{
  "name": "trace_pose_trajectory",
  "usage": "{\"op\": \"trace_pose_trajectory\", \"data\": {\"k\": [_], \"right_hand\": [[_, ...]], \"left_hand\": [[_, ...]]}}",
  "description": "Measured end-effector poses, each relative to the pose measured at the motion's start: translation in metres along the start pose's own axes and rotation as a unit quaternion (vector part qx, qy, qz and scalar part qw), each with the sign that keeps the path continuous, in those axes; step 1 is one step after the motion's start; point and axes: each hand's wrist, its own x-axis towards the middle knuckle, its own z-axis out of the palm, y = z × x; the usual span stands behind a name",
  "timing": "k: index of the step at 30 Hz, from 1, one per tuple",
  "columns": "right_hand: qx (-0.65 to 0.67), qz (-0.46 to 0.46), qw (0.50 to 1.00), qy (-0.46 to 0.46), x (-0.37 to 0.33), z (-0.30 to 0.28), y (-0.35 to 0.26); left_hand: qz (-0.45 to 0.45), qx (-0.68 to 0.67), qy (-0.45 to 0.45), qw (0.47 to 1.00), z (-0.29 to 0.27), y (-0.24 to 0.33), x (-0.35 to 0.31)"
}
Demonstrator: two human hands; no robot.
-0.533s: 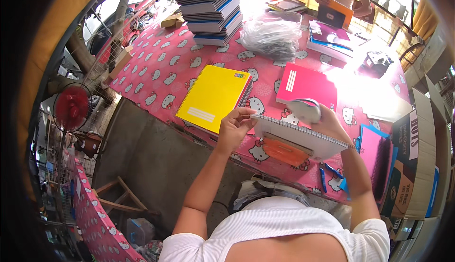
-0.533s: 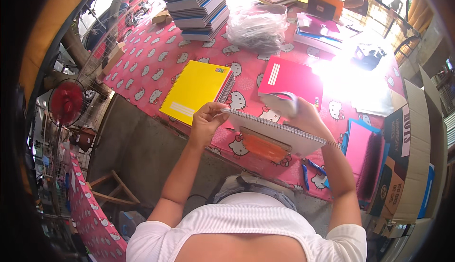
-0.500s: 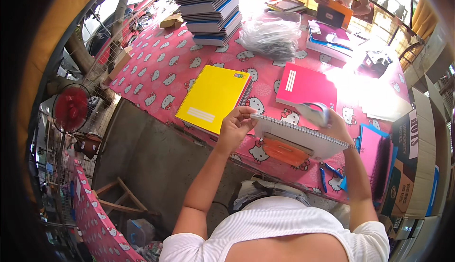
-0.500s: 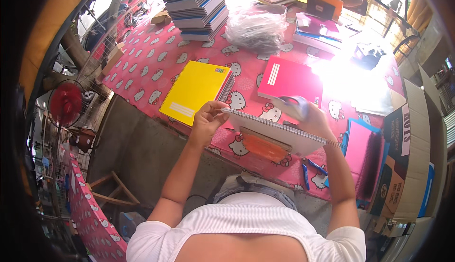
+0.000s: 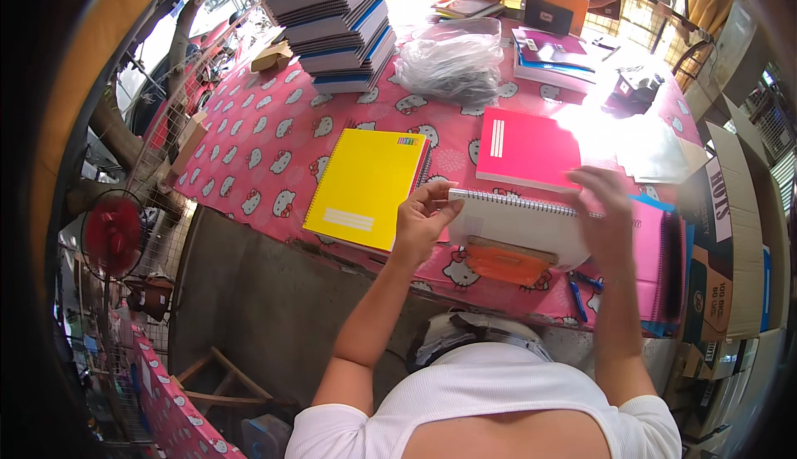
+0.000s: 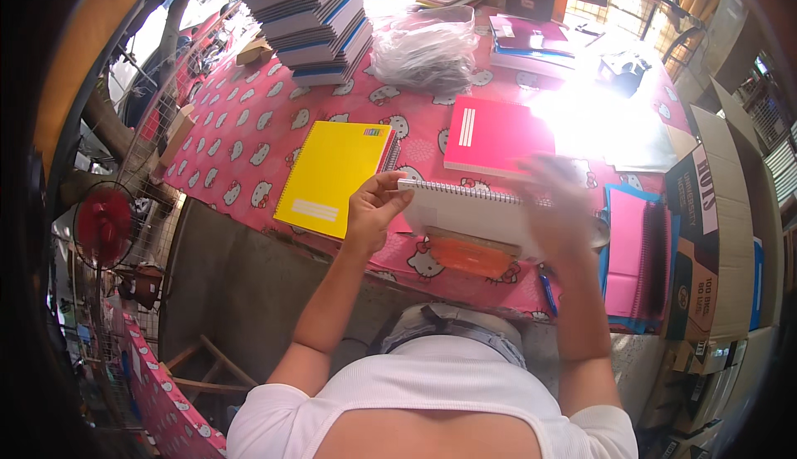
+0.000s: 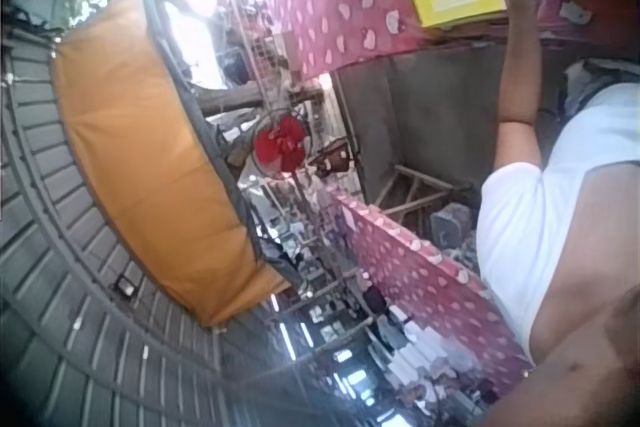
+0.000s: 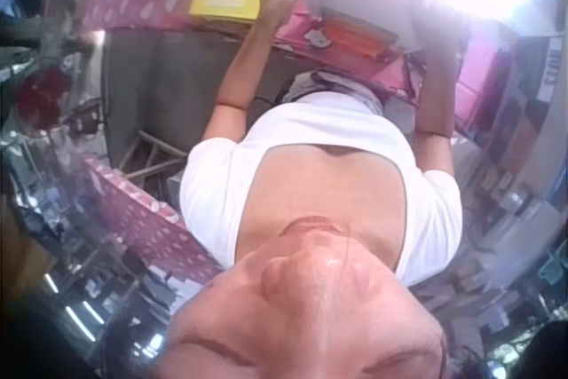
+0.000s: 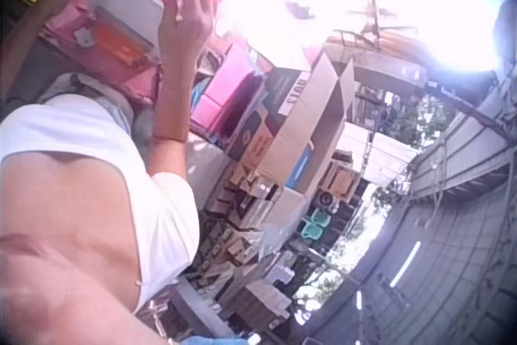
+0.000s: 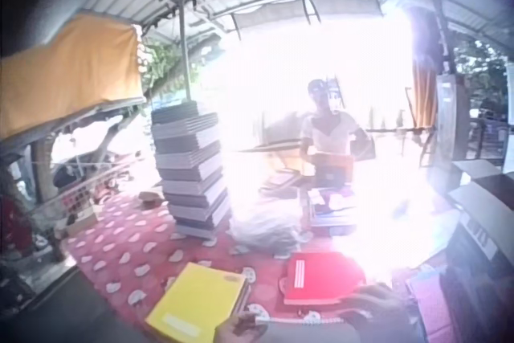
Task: The person tapes the spines of several spiral-bound notebooks using a blue tape dispenser. The person picks up individual notebooks from a stack, applies tape along the spiral edge, cuts the tape with scissors, and then places the finished notebook onto a growing stack.
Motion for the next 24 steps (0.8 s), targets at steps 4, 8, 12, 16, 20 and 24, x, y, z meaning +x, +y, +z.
{"op": "trace_pose_trajectory", "data": {"k": [4,8,12,16,20,24], "right_hand": [[0.021,-0.042,0.987,-0.151,0.018,0.087,-0.029],[0.051,0.031,0.985,-0.163,0.023,0.099,-0.043],[0.067,0.046,0.984,-0.155,0.02,0.101,-0.044],[0.063,0.029,0.979,-0.191,0.023,0.094,-0.048],[-0.012,0.029,0.96,-0.278,0.029,0.089,-0.045],[-0.067,0.037,0.959,-0.274,0.033,0.055,-0.075]], "left_hand": [[-0.026,0.018,-0.002,0.999,0.005,0.011,-0.001],[-0.034,0.008,-0.006,0.999,0.0,0.009,-0.003],[-0.028,-0.049,-0.032,0.998,0.0,0.012,-0.002],[-0.035,-0.026,-0.023,0.999,-0.004,0.008,0.0],[-0.048,-0.042,-0.031,0.997,-0.002,0.007,-0.001],[0.012,-0.017,-0.021,1.0,-0.011,0.001,-0.007]]}}
